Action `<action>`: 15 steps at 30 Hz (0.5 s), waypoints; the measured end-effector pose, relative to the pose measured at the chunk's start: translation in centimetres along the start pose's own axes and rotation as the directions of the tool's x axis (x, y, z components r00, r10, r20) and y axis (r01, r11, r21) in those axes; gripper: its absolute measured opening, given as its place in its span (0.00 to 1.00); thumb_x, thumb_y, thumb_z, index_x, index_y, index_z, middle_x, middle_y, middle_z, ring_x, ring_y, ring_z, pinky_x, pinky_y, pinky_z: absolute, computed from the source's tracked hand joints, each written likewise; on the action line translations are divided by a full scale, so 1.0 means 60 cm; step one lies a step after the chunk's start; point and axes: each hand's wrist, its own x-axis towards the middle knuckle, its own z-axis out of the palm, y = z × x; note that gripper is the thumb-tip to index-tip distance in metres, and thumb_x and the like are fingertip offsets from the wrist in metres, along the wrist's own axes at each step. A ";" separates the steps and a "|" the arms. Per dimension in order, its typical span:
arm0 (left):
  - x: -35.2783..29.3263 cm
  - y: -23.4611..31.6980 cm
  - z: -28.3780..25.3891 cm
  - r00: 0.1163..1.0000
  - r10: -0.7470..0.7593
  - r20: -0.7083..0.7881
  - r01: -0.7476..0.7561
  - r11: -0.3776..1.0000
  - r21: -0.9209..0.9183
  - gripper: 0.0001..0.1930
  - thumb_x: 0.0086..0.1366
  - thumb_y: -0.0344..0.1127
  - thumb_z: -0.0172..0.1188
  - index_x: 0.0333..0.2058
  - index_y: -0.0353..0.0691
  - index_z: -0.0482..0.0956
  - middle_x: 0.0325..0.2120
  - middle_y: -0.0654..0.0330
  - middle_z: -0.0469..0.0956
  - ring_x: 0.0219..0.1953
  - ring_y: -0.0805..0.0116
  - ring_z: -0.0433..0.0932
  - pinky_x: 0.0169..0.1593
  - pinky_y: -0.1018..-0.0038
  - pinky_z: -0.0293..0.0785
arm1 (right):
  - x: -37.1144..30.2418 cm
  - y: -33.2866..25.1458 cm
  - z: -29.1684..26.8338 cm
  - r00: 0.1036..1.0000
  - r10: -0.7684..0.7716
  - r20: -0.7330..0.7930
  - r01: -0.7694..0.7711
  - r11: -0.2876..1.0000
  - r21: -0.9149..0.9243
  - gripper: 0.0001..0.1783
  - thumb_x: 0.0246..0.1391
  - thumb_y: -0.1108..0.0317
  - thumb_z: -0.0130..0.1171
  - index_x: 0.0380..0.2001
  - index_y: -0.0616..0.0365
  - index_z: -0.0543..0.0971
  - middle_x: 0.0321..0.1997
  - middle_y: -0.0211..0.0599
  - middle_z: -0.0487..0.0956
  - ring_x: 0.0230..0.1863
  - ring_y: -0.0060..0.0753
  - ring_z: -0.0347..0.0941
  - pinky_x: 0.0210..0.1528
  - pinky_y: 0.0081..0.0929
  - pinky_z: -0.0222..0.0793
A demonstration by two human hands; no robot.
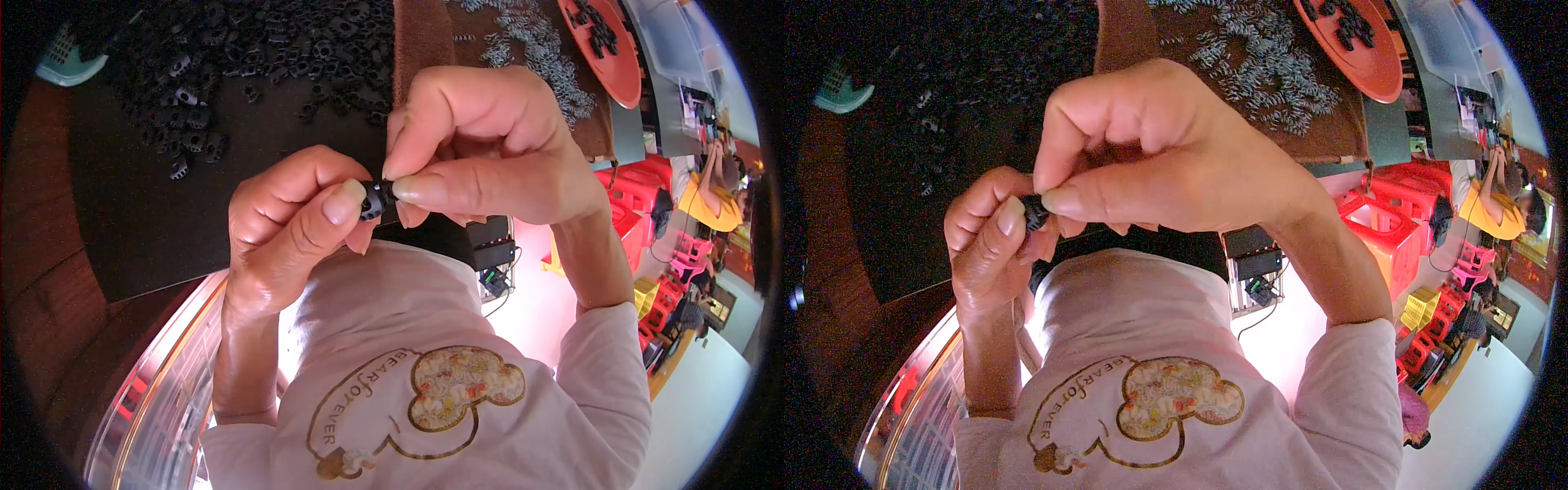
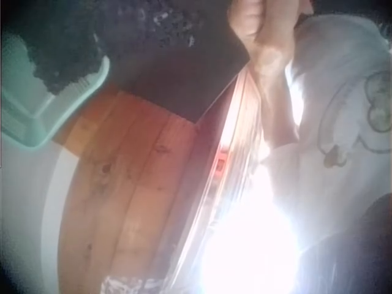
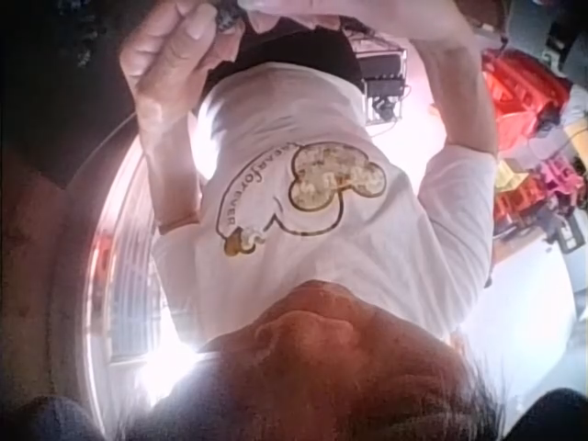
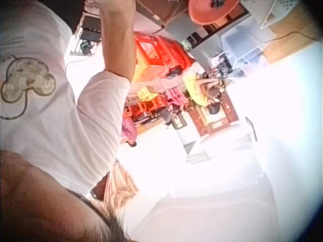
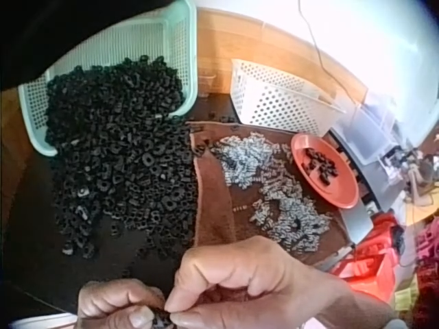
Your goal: Assembling small plastic and metal components by hand.
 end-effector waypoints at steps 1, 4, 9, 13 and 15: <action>0.001 0.000 0.000 1.000 -0.001 0.001 0.001 1.000 0.000 0.18 0.60 0.44 0.60 0.36 0.32 0.75 0.20 0.64 0.73 0.16 0.83 0.61 0.21 0.84 0.55 | 0.000 0.001 0.000 1.000 0.000 -0.001 0.000 1.000 0.000 0.04 0.51 0.79 0.60 0.31 0.64 0.76 0.25 0.36 0.77 0.17 0.12 0.64 0.16 0.11 0.55; 0.001 0.001 -0.003 1.000 -0.028 -0.004 0.028 1.000 -0.001 0.17 0.60 0.44 0.61 0.35 0.32 0.76 0.21 0.64 0.73 0.17 0.83 0.62 0.21 0.85 0.56 | 0.000 0.001 0.000 1.000 -0.002 0.005 0.002 1.000 0.032 0.04 0.50 0.80 0.60 0.31 0.65 0.76 0.25 0.36 0.77 0.17 0.12 0.64 0.16 0.11 0.56; 0.001 0.006 0.002 1.000 -0.025 -0.017 0.025 1.000 -0.002 0.18 0.59 0.45 0.61 0.35 0.33 0.76 0.21 0.64 0.74 0.18 0.83 0.63 0.21 0.85 0.56 | 0.001 0.001 -0.001 1.000 0.024 -0.015 -0.023 0.998 0.062 0.04 0.50 0.81 0.60 0.31 0.65 0.77 0.26 0.36 0.77 0.17 0.12 0.64 0.17 0.11 0.56; 0.004 0.006 0.007 0.999 -0.028 -0.015 0.028 1.000 0.005 0.18 0.59 0.45 0.61 0.34 0.32 0.76 0.20 0.64 0.74 0.17 0.83 0.63 0.21 0.84 0.56 | 0.002 0.000 -0.006 1.000 0.024 0.007 -0.024 0.999 0.030 0.04 0.50 0.81 0.60 0.31 0.65 0.77 0.26 0.35 0.77 0.17 0.12 0.64 0.17 0.11 0.56; 0.006 0.006 0.013 0.999 0.018 -0.033 -0.016 0.999 0.034 0.19 0.58 0.46 0.62 0.33 0.32 0.76 0.20 0.63 0.74 0.18 0.82 0.65 0.22 0.84 0.57 | 0.001 -0.003 -0.007 0.999 0.031 0.017 -0.030 0.999 -0.032 0.04 0.50 0.81 0.60 0.31 0.65 0.77 0.26 0.35 0.77 0.18 0.12 0.65 0.17 0.10 0.57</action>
